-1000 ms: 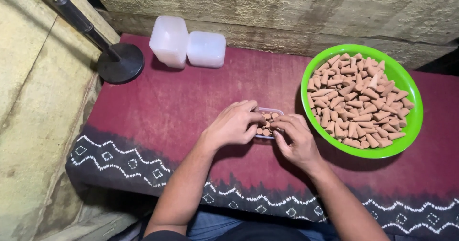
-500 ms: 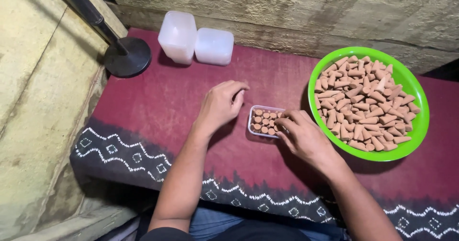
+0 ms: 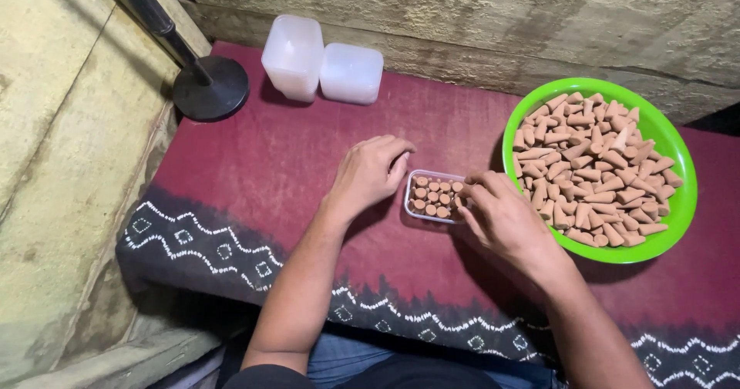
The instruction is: Filling a small plastic container with incense cones from a larger bowl
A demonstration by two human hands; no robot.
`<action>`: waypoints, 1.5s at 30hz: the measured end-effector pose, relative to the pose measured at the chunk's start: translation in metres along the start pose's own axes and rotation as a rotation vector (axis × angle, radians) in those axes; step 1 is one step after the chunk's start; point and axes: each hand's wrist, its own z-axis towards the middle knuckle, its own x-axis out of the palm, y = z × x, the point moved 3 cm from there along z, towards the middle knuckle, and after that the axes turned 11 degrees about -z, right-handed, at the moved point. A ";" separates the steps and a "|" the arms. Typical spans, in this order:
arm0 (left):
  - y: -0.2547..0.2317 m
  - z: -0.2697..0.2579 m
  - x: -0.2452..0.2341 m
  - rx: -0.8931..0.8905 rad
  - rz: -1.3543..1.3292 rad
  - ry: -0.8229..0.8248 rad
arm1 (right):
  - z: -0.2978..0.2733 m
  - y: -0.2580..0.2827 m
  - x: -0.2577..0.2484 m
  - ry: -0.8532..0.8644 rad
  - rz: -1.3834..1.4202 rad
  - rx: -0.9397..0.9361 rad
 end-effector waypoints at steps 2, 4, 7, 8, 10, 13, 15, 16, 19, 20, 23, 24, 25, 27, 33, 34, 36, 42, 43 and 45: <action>0.000 0.001 -0.001 -0.002 0.005 0.007 | 0.007 0.006 -0.013 -0.022 0.042 -0.003; -0.001 0.001 0.001 -0.002 0.009 0.015 | 0.014 0.014 -0.021 -0.045 0.081 -0.004; 0.001 0.001 0.002 -0.014 0.017 0.020 | 0.028 0.029 -0.017 -0.089 0.226 -0.030; 0.002 0.001 0.003 -0.008 0.022 0.022 | 0.031 0.032 -0.012 -0.090 0.267 -0.037; 0.004 0.001 0.004 -0.003 0.030 0.023 | 0.036 0.038 -0.006 -0.093 0.309 -0.049; 0.005 0.000 0.004 -0.022 0.026 0.020 | 0.041 0.043 -0.003 -0.066 0.315 -0.063; 0.003 0.001 0.003 -0.024 0.035 0.027 | 0.042 0.042 0.005 -0.055 0.305 -0.077; 0.002 0.001 0.003 -0.023 0.034 0.026 | 0.042 0.043 0.004 -0.055 0.303 -0.076; 0.000 0.001 0.002 -0.025 0.048 0.029 | 0.044 0.044 0.001 -0.062 0.309 -0.082; 0.001 0.001 0.002 -0.025 0.051 0.028 | 0.044 0.040 -0.002 -0.075 0.284 -0.066; 0.003 0.000 0.002 -0.034 0.054 0.026 | 0.046 0.030 -0.005 -0.114 0.255 -0.043; 0.003 0.001 0.001 -0.037 0.054 0.026 | 0.047 0.026 -0.006 -0.142 0.247 -0.033; 0.002 0.002 0.001 -0.033 0.056 0.024 | 0.047 0.026 -0.001 -0.146 0.244 -0.034; 0.001 0.002 0.002 -0.036 0.054 0.021 | 0.047 0.026 0.010 -0.120 0.260 -0.031; 0.001 0.001 0.002 -0.029 0.061 0.020 | 0.051 0.026 0.023 -0.091 0.258 -0.041; 0.001 0.001 0.003 -0.030 0.059 0.021 | 0.051 0.027 0.026 -0.089 0.258 -0.040; 0.001 0.001 0.003 -0.039 0.058 0.024 | 0.050 0.029 0.033 -0.077 0.235 -0.053; 0.000 0.001 0.000 -0.045 0.051 0.037 | 0.048 0.032 0.027 -0.057 0.269 -0.067; 0.000 0.001 0.001 -0.047 0.049 0.036 | 0.047 0.033 0.025 -0.055 0.269 -0.068; -0.002 0.001 0.001 -0.044 0.048 0.038 | 0.047 0.035 0.021 -0.074 0.259 -0.057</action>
